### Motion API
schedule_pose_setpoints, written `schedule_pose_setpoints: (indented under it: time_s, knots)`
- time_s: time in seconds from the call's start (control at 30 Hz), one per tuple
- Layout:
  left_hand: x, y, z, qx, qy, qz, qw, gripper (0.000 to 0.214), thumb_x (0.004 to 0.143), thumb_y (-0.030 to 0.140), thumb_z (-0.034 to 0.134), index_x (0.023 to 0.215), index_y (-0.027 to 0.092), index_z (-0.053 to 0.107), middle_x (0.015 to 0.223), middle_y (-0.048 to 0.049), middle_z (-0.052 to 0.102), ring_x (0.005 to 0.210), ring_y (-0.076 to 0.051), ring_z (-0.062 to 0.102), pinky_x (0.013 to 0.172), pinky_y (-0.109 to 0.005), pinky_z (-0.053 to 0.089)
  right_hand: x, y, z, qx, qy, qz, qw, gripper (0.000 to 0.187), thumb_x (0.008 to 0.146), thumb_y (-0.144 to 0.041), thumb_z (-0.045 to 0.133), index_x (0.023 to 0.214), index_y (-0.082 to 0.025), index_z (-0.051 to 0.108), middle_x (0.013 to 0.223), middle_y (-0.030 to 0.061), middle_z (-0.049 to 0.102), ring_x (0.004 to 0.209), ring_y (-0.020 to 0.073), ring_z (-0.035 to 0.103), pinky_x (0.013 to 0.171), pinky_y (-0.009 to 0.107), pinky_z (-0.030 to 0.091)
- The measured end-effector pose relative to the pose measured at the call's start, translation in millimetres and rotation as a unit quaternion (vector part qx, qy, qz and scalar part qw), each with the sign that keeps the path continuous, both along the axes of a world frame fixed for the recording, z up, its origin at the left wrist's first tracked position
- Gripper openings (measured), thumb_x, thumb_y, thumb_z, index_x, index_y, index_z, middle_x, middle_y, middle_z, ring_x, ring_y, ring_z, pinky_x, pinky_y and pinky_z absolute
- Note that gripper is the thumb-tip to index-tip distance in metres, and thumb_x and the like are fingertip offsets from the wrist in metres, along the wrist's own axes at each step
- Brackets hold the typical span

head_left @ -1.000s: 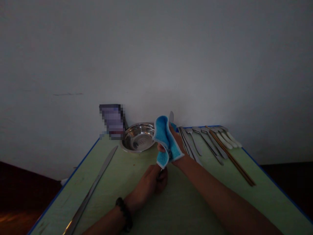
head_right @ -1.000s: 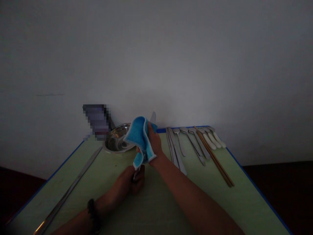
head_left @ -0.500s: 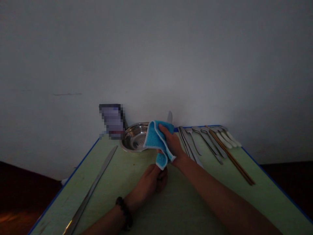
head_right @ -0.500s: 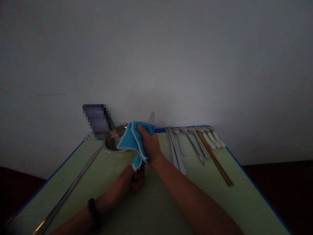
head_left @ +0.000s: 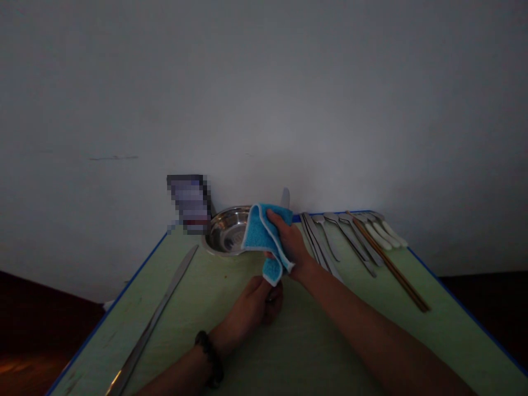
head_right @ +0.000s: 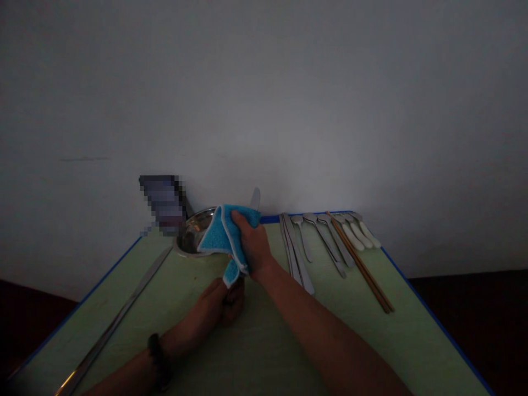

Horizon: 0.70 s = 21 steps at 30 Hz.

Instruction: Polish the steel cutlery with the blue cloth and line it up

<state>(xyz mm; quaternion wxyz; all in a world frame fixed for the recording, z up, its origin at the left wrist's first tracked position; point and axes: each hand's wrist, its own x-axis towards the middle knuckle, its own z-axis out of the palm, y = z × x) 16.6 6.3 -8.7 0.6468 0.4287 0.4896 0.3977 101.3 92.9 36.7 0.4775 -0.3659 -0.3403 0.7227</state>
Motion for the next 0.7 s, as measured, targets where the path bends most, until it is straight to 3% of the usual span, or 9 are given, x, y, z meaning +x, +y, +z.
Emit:
schedule_pose_setpoints:
  time_s: [0.2, 0.7]
  knots:
    - [-1.0, 0.1, -0.9, 0.005, 0.004, 0.001, 1.000, 0.046, 0.079, 0.062, 0.044, 0.060, 0.020, 0.038, 0.043, 0.0078, 0.036, 0.036, -0.006, 0.028, 0.037, -0.020, 0.020, 0.0, -0.1, -1.1, 0.007, -0.012, -0.003, 1.000, 0.039, 0.067, -0.053, 0.064, 0.055, -0.020, 0.046, 0.039, -0.0065, 0.042, 0.030, 0.0078, 0.040, 0.026, 0.020, 0.033]
    - [-4.0, 1.6, -7.3, -0.009, 0.001, -0.012, 1.000, 0.043, 0.081, 0.060, 0.042, 0.064, 0.021, 0.039, 0.047, 0.0072, 0.038, 0.038, -0.007, 0.030, 0.038, -0.020, 0.022, -2.1, 3.4, -6.3, -0.054, 0.015, -0.015, 0.998, 0.043, 0.074, -0.057, 0.056, 0.056, -0.022, 0.041, 0.038, -0.0060, 0.040, 0.029, 0.0091, 0.040, 0.025, 0.022, 0.031]
